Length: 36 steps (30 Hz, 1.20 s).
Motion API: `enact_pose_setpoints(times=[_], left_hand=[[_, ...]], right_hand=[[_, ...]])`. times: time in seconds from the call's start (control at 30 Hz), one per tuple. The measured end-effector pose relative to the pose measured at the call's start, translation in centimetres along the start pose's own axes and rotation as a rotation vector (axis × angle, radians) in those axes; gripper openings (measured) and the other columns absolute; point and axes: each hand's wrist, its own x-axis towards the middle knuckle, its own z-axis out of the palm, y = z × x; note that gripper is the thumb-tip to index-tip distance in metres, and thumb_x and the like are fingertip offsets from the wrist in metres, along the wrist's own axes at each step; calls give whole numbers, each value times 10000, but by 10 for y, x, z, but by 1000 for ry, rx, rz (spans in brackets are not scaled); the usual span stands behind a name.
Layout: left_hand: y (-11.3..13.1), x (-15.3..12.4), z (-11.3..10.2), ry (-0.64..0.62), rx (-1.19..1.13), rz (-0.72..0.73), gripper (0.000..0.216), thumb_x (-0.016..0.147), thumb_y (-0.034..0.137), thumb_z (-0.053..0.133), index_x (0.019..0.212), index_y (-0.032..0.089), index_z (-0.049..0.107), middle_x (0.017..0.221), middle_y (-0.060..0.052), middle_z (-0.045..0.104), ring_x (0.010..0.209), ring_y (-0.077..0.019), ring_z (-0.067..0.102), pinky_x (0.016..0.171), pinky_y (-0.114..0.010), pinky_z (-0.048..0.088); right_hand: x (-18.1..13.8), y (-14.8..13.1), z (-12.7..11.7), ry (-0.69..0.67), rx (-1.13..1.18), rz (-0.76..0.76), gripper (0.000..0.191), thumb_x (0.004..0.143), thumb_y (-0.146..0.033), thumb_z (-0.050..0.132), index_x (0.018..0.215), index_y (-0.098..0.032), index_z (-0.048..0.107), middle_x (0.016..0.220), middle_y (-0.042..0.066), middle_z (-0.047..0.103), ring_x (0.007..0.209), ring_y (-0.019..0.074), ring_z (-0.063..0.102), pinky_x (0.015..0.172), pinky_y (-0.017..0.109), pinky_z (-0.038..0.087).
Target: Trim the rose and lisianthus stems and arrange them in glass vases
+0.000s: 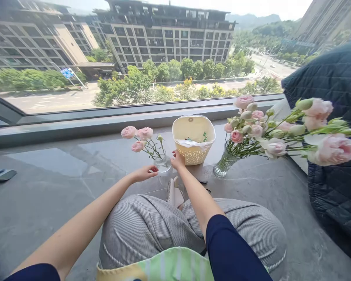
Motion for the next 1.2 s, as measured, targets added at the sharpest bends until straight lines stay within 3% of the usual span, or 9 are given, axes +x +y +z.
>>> enact_pose_setpoints(times=[0.17, 0.27, 0.33, 0.47, 0.6, 0.7, 0.8, 0.93, 1.2], left_hand=[[29, -7, 12, -221, 81, 67, 402, 584, 531, 683, 849, 229, 673, 943, -59, 730, 836, -247, 661, 791, -346, 504], [62, -2, 25, -260, 89, 165, 404, 636, 539, 652, 905, 237, 671, 1003, -54, 718, 853, -252, 664, 796, -355, 505], [93, 5, 43, -250, 29, 279, 380, 687, 529, 624, 921, 232, 662, 978, -48, 715, 843, -234, 665, 795, -346, 509], [164, 24, 96, -148, -158, 480, 345, 735, 486, 605, 921, 198, 641, 889, -56, 706, 779, -200, 665, 737, -323, 527], [221, 39, 154, -47, -238, 568, 263, 745, 399, 604, 883, 179, 646, 879, -70, 705, 755, -180, 662, 717, -313, 533], [248, 42, 184, -25, -265, 574, 243, 770, 363, 591, 908, 176, 658, 912, -78, 704, 796, -187, 669, 736, -321, 539], [266, 42, 201, 66, -220, 603, 237, 793, 330, 588, 959, 186, 678, 1012, -91, 690, 845, -198, 670, 764, -337, 543], [275, 45, 211, 244, -138, 631, 167, 806, 287, 580, 900, 186, 674, 967, -82, 679, 806, -180, 653, 781, -344, 543], [261, 62, 218, 463, -297, 548, 171, 789, 257, 621, 901, 184, 514, 927, -64, 618, 800, -142, 627, 715, -272, 540]], right_hand=[[-21, -17, -38, -126, -52, -9, 97, 633, -168, 726, 682, -188, 644, 613, -37, 624, 620, 138, 599, 602, 242, 459], [-49, -21, -89, -174, -72, -50, 210, 482, -128, 806, 571, -206, 634, 556, -66, 601, 591, 125, 583, 587, 220, 441], [-74, -20, -134, -137, -88, -64, 187, 526, -146, 787, 650, -220, 667, 641, -55, 644, 626, 122, 591, 628, 225, 447], [-120, -2, -218, 185, -54, 7, 118, 711, -236, 636, 825, -228, 662, 823, -16, 687, 634, 112, 592, 660, 248, 465], [-147, 35, -265, 596, 221, 200, 149, 671, -264, 595, 807, -203, 600, 827, 7, 662, 652, 127, 589, 621, 249, 476], [-148, 61, -284, 769, 352, 283, 304, 651, -262, 553, 945, -182, 549, 929, 60, 644, 703, 139, 602, 596, 245, 488], [-135, 73, -298, 833, 391, 298, 400, 636, -248, 530, 1030, -178, 529, 1009, 90, 629, 731, 141, 603, 593, 243, 490], [-114, 78, -305, 772, 396, 243, 330, 593, -239, 591, 920, -195, 604, 922, 39, 649, 713, 144, 597, 646, 258, 481], [-112, 87, -279, 666, 304, 238, 83, 652, -249, 604, 721, -206, 618, 710, -10, 646, 620, 143, 558, 682, 283, 444]])
